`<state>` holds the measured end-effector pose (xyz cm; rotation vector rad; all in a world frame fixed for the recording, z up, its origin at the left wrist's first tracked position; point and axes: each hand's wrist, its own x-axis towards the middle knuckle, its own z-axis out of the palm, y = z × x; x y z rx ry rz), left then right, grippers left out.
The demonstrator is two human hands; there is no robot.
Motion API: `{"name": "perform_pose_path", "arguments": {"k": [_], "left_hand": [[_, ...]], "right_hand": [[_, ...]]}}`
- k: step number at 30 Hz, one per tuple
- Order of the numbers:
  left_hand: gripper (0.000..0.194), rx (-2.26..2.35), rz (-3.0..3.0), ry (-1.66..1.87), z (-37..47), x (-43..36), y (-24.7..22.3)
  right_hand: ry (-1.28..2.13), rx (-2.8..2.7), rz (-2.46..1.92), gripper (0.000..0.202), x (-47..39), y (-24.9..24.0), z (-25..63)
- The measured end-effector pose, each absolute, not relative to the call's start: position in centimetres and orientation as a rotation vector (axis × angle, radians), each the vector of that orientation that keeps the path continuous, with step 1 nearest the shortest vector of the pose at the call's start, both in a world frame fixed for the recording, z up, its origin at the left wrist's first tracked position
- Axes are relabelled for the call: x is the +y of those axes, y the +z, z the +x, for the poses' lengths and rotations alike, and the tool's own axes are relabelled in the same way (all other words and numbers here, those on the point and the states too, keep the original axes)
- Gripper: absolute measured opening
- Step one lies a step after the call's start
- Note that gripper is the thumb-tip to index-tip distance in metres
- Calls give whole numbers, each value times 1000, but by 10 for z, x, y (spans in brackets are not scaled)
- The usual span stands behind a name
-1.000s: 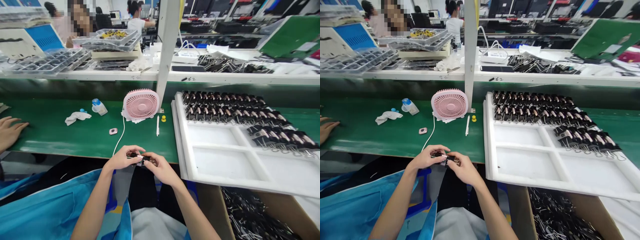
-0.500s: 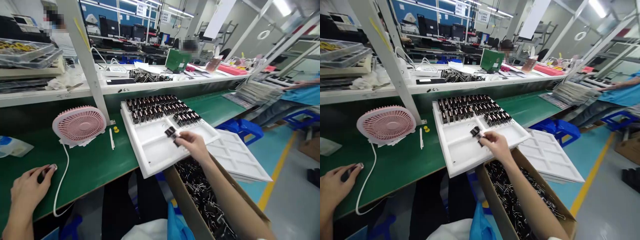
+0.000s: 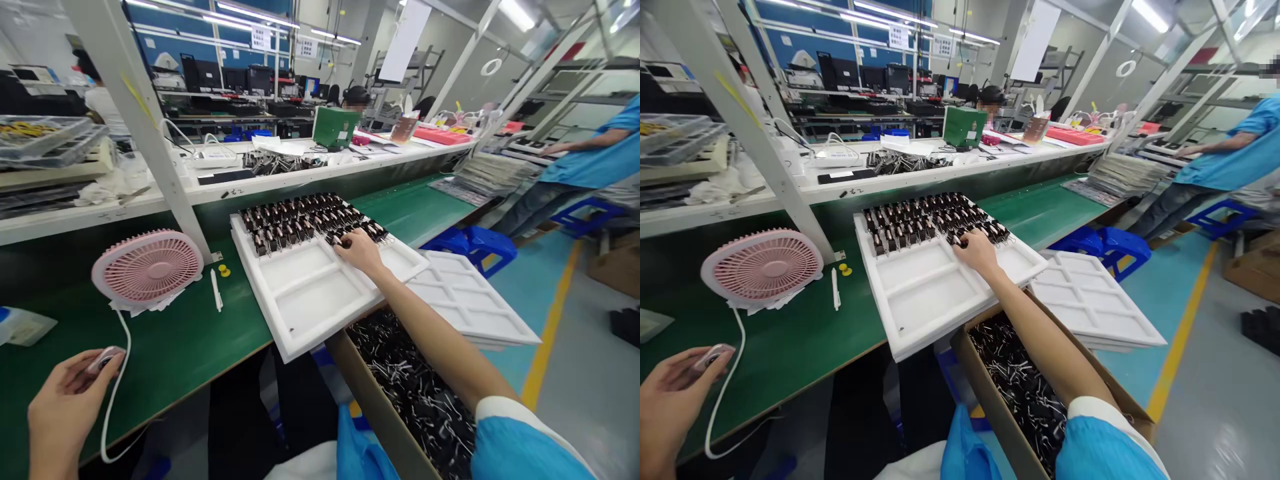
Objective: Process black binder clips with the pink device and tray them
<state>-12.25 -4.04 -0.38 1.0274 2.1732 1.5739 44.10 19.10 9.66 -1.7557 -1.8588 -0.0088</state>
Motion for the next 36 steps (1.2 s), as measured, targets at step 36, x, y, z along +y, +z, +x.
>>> {"name": "perform_pose_path", "arguments": {"k": [36], "left_hand": [[60, 1569, 1001, 1311, 14, -14, -22]], "right_hand": [[346, -2002, -2665, 41, 49, -114, 632]]}}
